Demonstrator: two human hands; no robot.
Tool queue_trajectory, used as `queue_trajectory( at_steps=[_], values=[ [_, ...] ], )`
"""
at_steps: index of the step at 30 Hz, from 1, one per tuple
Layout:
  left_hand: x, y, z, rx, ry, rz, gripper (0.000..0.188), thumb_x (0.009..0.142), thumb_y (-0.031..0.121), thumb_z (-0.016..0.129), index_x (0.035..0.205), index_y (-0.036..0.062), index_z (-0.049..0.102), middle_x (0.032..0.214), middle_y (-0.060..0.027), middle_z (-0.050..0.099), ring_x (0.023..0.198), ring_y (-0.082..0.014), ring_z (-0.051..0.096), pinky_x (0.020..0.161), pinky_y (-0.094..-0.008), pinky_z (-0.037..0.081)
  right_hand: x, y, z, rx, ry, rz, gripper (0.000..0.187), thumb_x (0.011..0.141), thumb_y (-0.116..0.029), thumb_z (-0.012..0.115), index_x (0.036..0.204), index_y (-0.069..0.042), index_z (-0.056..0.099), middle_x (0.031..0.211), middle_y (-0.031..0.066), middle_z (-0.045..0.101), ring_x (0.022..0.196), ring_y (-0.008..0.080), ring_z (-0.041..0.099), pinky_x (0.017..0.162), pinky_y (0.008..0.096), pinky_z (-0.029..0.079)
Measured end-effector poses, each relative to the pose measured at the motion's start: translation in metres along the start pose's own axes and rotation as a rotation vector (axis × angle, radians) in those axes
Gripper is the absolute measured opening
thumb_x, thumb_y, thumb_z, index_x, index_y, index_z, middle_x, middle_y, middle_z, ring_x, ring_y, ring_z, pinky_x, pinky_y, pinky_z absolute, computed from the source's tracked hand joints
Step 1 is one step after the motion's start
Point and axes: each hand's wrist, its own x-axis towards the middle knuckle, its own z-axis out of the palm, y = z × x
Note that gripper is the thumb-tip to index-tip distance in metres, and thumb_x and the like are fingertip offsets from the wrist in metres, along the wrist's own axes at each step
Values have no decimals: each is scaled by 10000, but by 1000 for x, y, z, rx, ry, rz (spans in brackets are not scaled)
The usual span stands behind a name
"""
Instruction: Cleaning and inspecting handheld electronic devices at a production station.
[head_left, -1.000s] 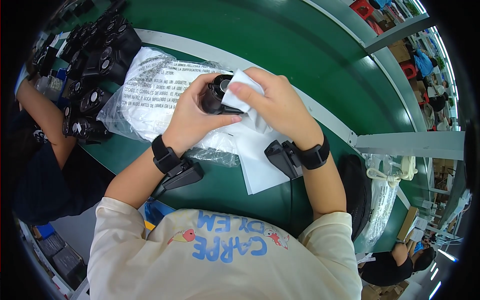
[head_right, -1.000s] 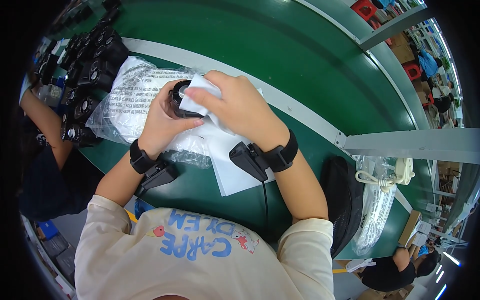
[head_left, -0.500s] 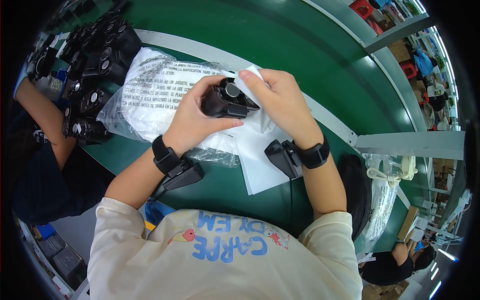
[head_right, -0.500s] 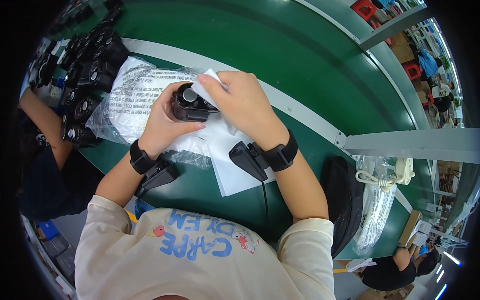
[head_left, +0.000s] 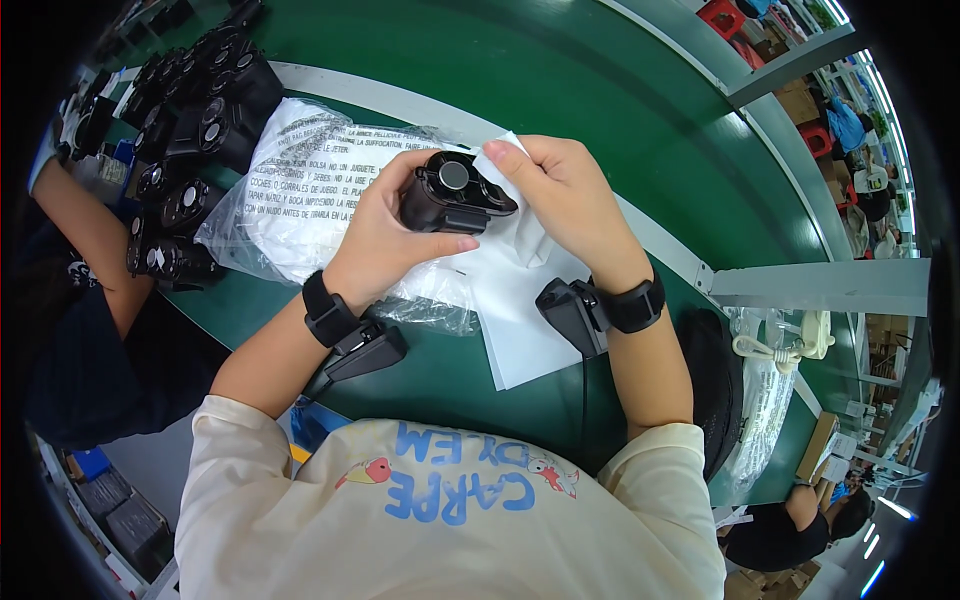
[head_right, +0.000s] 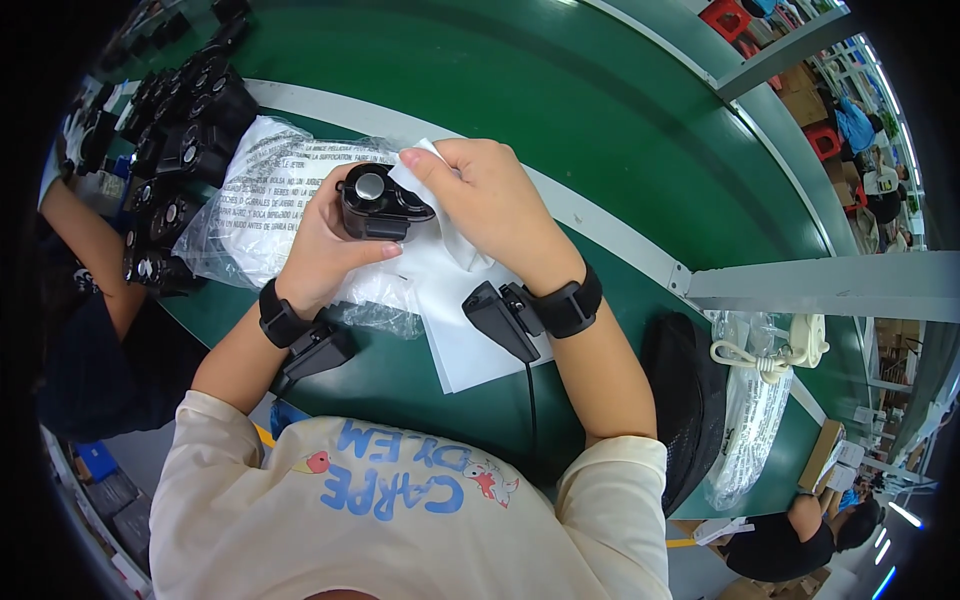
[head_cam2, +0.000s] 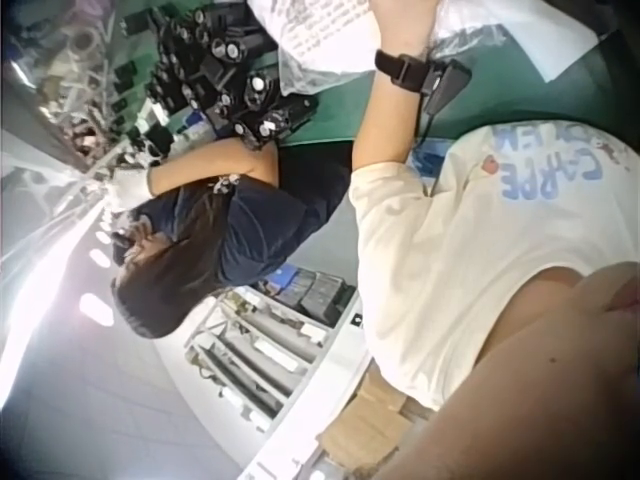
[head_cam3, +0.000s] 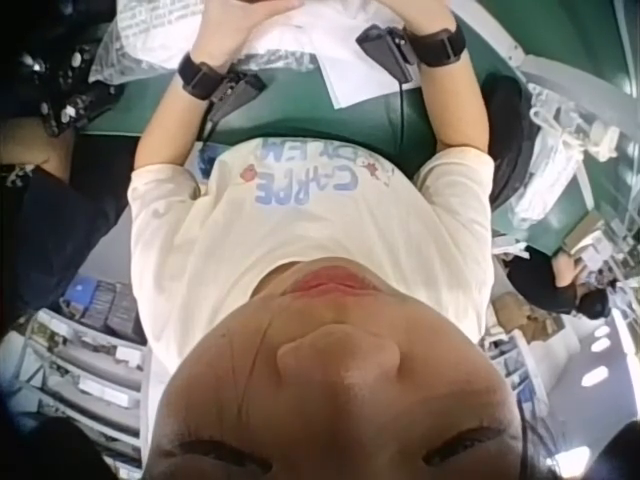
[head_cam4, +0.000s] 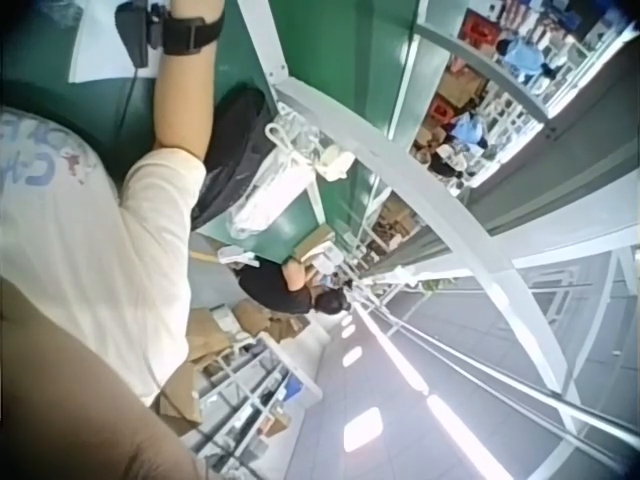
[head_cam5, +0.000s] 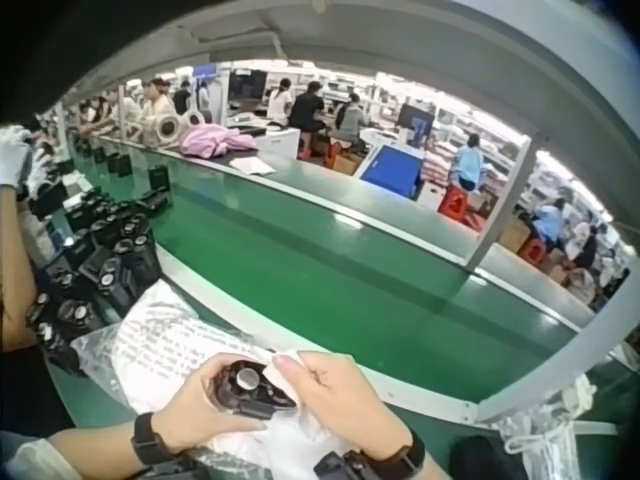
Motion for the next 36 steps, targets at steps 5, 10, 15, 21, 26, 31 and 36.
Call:
queue_trajectory(
  at_steps=[5,10,15,21,26,31,36],
  values=[
    [0,4,1,-212,37,-67,647,568,-59,743,1123,23,421,1028,-49,507,976,-125,499,867,-267,421,-4,-7,7,26,-41,-161,274,857,-254,545,767,4,568,646,-37,474,592,35,387,507,208,319],
    [0,1,1,-223,32,-26,659,551,-78,739,1119,27,422,1036,-48,504,975,-130,503,869,-269,425,-2,-7,1,64,-54,-132,234,830,-225,583,793,7,580,689,-27,519,640,40,442,563,202,368],
    [-1,1,0,-211,19,-8,686,536,-87,741,1128,32,416,1046,-50,501,983,-135,502,878,-271,423,-1,-6,-6,102,-100,-56,217,793,-206,627,803,8,589,708,-12,549,673,50,483,603,206,400],
    [0,1,-2,-282,19,-29,700,533,-97,737,1136,41,411,1064,-55,488,998,-139,496,888,-280,419,-3,-4,2,141,-78,-179,210,813,-202,606,766,1,578,647,-31,494,616,40,426,546,204,358],
    [0,0,-2,-256,-11,-7,708,528,-105,733,1138,51,411,1084,-59,476,1015,-148,490,897,-289,416,-2,-6,0,165,-31,-173,200,820,-193,595,768,0,585,625,-40,479,586,36,399,517,202,333],
    [-1,3,-1,-342,-1,-39,714,523,-111,732,1140,55,413,1091,-54,474,1041,-156,477,905,-292,413,0,0,2,80,100,-213,201,819,-193,596,762,0,592,619,-39,485,576,35,401,509,197,326],
    [0,2,-1,-291,-55,3,708,525,-120,724,1136,63,419,1116,-49,460,1066,-156,460,910,-293,412,0,3,2,101,117,-193,206,822,-190,592,744,0,593,607,-43,476,567,33,389,500,196,311]
  ],
)
